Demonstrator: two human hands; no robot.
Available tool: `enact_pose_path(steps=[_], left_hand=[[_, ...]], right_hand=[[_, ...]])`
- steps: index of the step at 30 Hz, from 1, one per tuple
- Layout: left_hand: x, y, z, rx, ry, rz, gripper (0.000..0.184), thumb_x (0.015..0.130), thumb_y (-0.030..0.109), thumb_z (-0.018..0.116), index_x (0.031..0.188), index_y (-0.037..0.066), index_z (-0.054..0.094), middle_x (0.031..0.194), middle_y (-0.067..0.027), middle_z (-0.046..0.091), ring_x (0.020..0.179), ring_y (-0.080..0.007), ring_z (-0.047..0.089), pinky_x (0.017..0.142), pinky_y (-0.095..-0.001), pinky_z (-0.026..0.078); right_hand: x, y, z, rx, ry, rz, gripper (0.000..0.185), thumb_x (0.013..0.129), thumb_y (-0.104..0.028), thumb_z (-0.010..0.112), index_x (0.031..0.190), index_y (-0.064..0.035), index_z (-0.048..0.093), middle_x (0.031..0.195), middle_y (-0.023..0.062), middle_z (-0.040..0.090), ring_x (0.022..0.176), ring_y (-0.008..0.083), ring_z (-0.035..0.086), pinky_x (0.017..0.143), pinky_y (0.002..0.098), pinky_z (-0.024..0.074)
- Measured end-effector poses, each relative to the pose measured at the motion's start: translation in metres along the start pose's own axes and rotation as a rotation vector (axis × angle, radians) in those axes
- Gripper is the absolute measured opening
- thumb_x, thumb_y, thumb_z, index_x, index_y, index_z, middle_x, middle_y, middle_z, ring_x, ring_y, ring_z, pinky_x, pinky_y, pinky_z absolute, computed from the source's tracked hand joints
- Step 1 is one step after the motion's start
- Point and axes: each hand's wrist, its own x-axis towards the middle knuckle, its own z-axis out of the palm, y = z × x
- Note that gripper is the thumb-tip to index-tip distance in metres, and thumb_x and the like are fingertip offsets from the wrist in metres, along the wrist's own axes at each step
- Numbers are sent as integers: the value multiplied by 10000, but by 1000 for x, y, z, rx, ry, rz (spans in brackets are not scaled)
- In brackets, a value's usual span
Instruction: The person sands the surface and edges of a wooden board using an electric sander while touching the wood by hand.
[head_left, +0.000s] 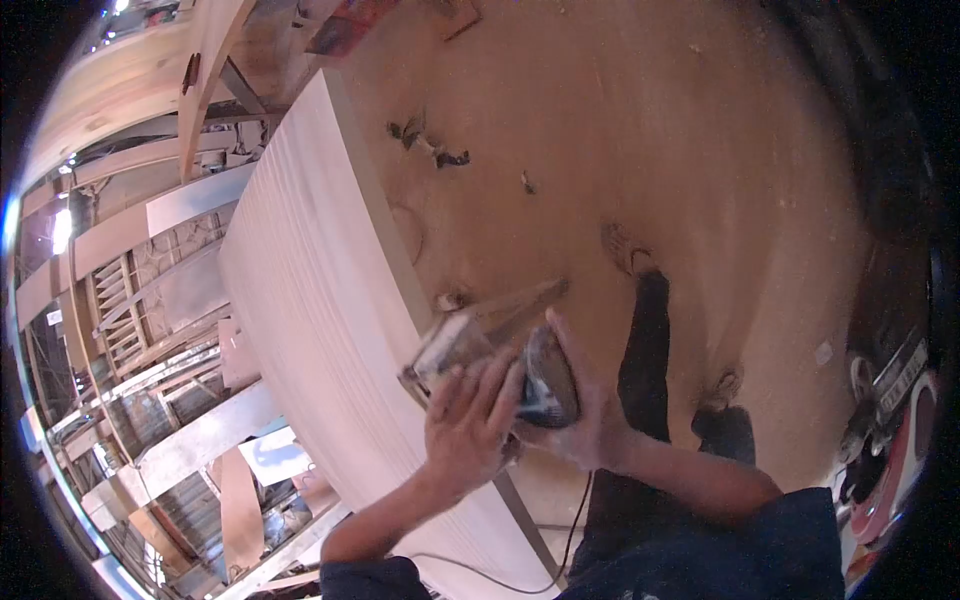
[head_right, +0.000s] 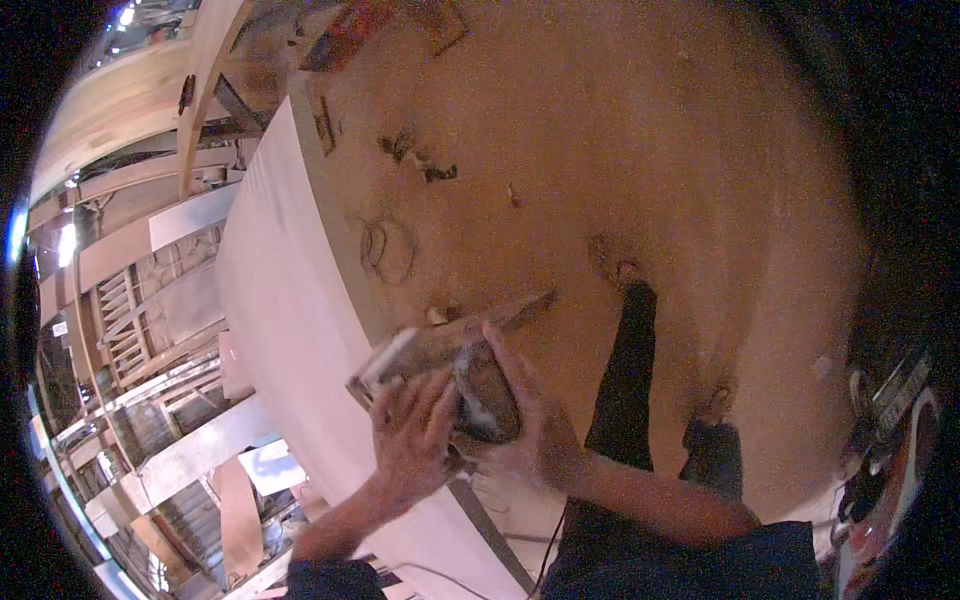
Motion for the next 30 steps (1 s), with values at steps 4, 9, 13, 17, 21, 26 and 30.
enact_pose_path(steps=[4,9,13,17,21,26,30], left_hand=[[98,-79,-38,73,101,20,803,650,265,789,1382,69,525,1350,-94,589,1271,-251,545,1176,-460,224],[221,-176,-75,174,305,52,872,617,334,869,1390,114,531,1208,-133,657,1228,-326,566,1136,-500,296],[285,-221,-113,161,497,202,932,593,386,896,1405,115,527,1148,-149,693,1199,-377,575,1100,-517,334],[275,-212,-120,56,367,105,884,597,388,913,1315,35,538,1195,-152,684,1256,-342,554,1112,-534,289],[221,-176,-84,266,400,100,840,588,347,890,1319,105,551,1153,-136,683,1193,-337,590,1112,-496,330],[122,-92,-44,120,309,70,727,577,256,891,1210,99,569,1135,-108,679,1173,-309,611,1119,-471,337],[37,-25,-12,62,222,14,783,569,250,899,1259,102,559,1186,-108,672,1212,-299,598,1137,-470,330]], right_hand=[[131,-25,-12,21,175,-274,1187,674,-202,918,1604,-93,189,1422,225,529,1299,344,556,1070,433,461],[287,-55,-39,208,112,-207,1085,695,-230,906,1570,-66,286,1205,172,672,1090,264,654,955,383,524],[366,-89,-63,366,-11,-298,916,785,-167,847,1532,-57,327,1070,47,637,901,141,625,778,300,537],[358,-98,-61,250,17,-455,889,782,-138,844,1509,-33,344,1016,59,631,841,138,623,716,292,541],[285,-70,-46,-44,97,-408,1022,719,-232,889,1538,-36,310,999,120,693,801,179,675,729,341,570],[153,-38,-20,52,125,-177,975,775,-189,870,1545,-53,288,809,37,644,630,122,640,551,277,531],[48,-6,5,97,93,-138,1100,728,-248,888,1573,-46,213,1158,171,621,1037,251,625,911,359,497]])
